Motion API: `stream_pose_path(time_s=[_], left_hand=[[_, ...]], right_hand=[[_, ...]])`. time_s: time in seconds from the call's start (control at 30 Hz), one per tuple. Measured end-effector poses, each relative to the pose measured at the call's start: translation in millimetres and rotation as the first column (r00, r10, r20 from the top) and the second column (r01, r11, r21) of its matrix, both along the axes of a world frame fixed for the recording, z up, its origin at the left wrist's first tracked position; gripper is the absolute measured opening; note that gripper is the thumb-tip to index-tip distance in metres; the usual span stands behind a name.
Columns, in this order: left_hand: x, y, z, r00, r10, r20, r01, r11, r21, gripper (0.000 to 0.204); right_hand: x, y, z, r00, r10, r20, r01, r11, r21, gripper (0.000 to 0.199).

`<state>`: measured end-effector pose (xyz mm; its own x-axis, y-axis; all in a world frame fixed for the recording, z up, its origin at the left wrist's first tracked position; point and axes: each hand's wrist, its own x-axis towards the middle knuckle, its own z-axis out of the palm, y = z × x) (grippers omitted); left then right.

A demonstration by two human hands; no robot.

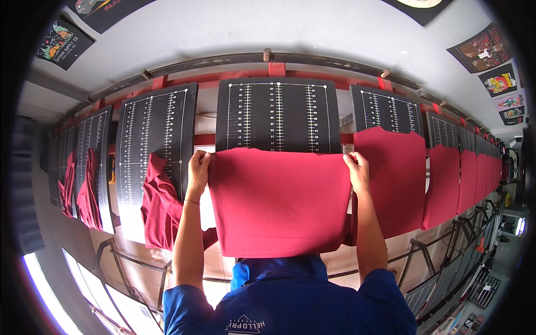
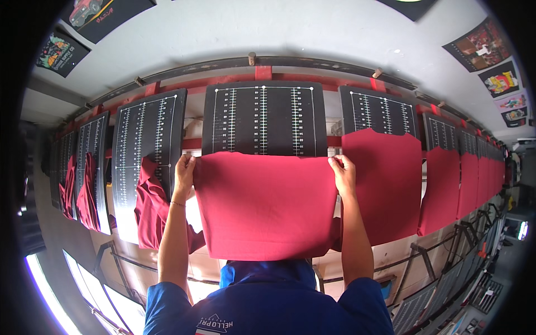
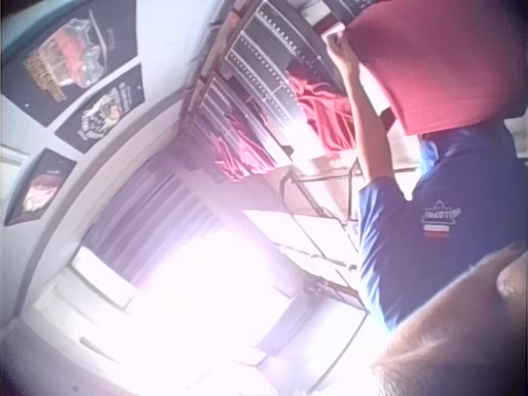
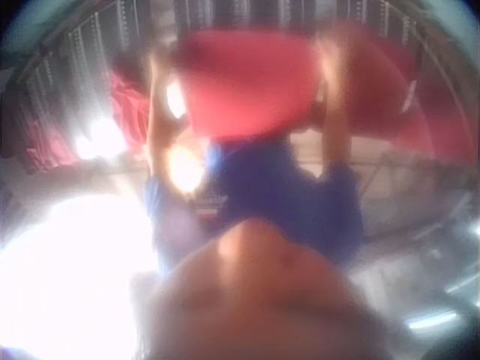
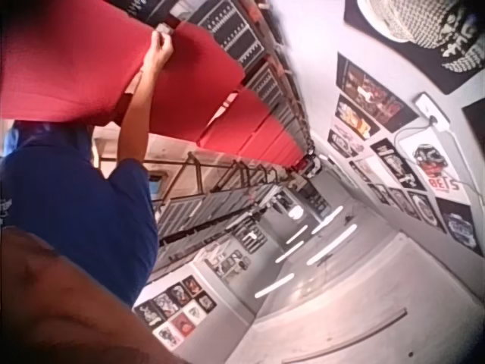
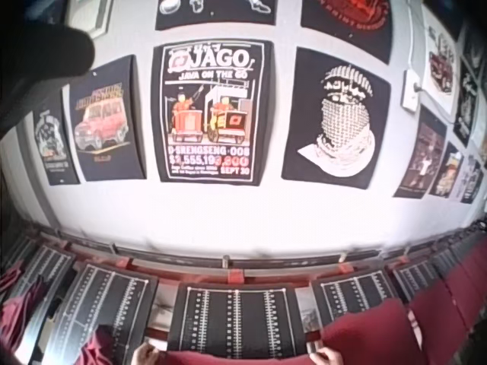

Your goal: The person picks up red t-shirts from a pile and places them onto pallets of a screen printing machine, flattening them by hand one by one.

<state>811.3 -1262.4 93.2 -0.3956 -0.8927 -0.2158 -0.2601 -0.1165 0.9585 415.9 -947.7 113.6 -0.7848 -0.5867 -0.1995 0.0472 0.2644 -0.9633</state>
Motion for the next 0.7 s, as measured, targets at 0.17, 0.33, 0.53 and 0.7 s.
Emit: stream_pose_path(time_s=[0.17,0.33,0.53,0.7], left_hand=[[-36,-15,23,0.994,-0.028,0.105,0.038,0.995,-0.092,0.019],[-47,-39,13,0.983,0.002,0.185,0.015,0.996,-0.09,0.023],[-52,-55,2,0.978,-0.005,0.206,0.034,0.99,-0.133,0.025],[-54,-57,1,0.975,-0.003,0.221,0.05,0.977,-0.207,0.024]], right_hand=[[-24,-18,-14,0.995,-0.04,-0.096,0.048,0.996,0.079,0.022],[-38,-46,-18,0.967,-0.044,-0.251,0.075,0.991,0.115,0.031],[-45,-62,-21,0.954,-0.052,-0.297,0.1,0.984,0.15,0.027],[-46,-66,-21,0.944,-0.041,-0.327,0.101,0.98,0.17,0.026]])
